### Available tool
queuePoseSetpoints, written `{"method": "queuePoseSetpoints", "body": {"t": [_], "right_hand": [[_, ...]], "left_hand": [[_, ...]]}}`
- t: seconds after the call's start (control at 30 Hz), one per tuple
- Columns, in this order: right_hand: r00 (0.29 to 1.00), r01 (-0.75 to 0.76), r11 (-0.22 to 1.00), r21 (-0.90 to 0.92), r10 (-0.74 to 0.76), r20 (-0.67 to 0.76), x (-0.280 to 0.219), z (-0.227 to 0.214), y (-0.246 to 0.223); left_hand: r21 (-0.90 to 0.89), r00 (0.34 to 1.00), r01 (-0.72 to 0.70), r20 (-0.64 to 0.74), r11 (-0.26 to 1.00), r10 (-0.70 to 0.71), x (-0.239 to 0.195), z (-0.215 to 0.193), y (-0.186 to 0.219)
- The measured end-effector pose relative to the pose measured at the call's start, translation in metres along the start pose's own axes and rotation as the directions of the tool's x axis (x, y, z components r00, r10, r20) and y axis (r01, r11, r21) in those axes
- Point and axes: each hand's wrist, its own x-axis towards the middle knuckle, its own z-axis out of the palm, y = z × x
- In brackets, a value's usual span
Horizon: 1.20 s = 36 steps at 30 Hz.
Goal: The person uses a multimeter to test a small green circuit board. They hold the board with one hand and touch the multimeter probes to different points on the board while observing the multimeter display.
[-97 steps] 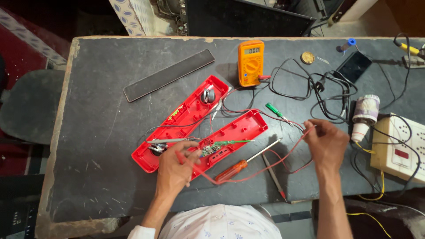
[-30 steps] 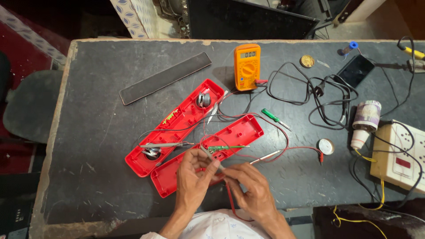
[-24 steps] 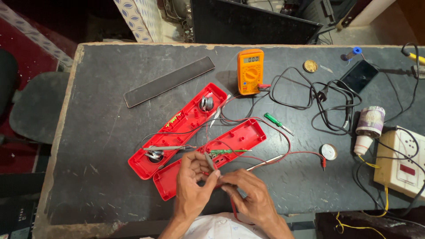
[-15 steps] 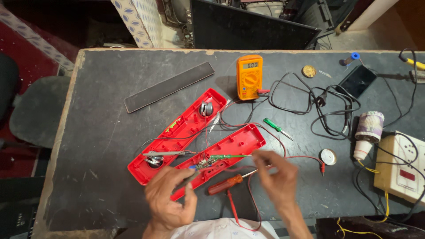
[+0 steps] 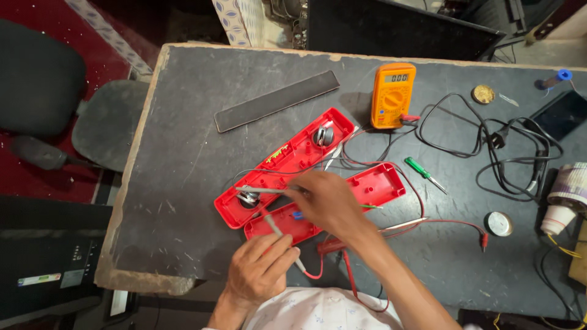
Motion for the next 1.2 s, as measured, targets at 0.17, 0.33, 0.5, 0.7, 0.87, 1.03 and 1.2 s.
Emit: {"method": "queuePoseSetpoints", "body": {"t": [0.17, 0.33, 0.5, 0.7, 0.87, 1.03, 1.2], "right_hand": [[0.965, 0.166, 0.958, -0.235, -0.108, 0.24, 0.057, 0.052, -0.011], [0.94, 0.188, 0.958, -0.215, -0.112, 0.323, 0.069, 0.061, 0.001], [1.0, 0.013, 0.989, 0.149, -0.013, -0.006, 0.063, 0.025, 0.025], [0.932, 0.11, 0.586, 0.803, 0.22, -0.288, 0.014, -0.05, 0.04], [0.922, 0.031, 0.693, 0.72, 0.258, -0.289, -0.069, -0.052, 0.011], [0.982, 0.025, 0.927, 0.375, 0.047, -0.181, -0.106, -0.023, -0.023], [0.98, 0.169, 0.953, 0.252, -0.135, -0.148, -0.102, -0.023, -0.031]], "left_hand": [[-0.058, 0.996, 0.074, 0.052, 0.996, -0.071, -0.015, 0.018, 0.004], [-0.125, 0.979, 0.197, -0.023, 0.972, -0.201, -0.033, 0.021, 0.002], [-0.266, 0.93, 0.325, -0.082, 0.907, -0.357, -0.036, 0.024, 0.004], [-0.325, 0.891, 0.378, -0.126, 0.867, -0.435, -0.017, 0.029, 0.009], [-0.516, 0.64, 0.734, 0.311, 0.441, -0.702, 0.006, 0.023, 0.017], [-0.497, 0.838, 0.546, 0.314, 0.674, -0.446, 0.018, 0.027, 0.022], [-0.626, 0.74, 0.622, 0.274, 0.469, -0.615, 0.015, 0.031, 0.022]]}}
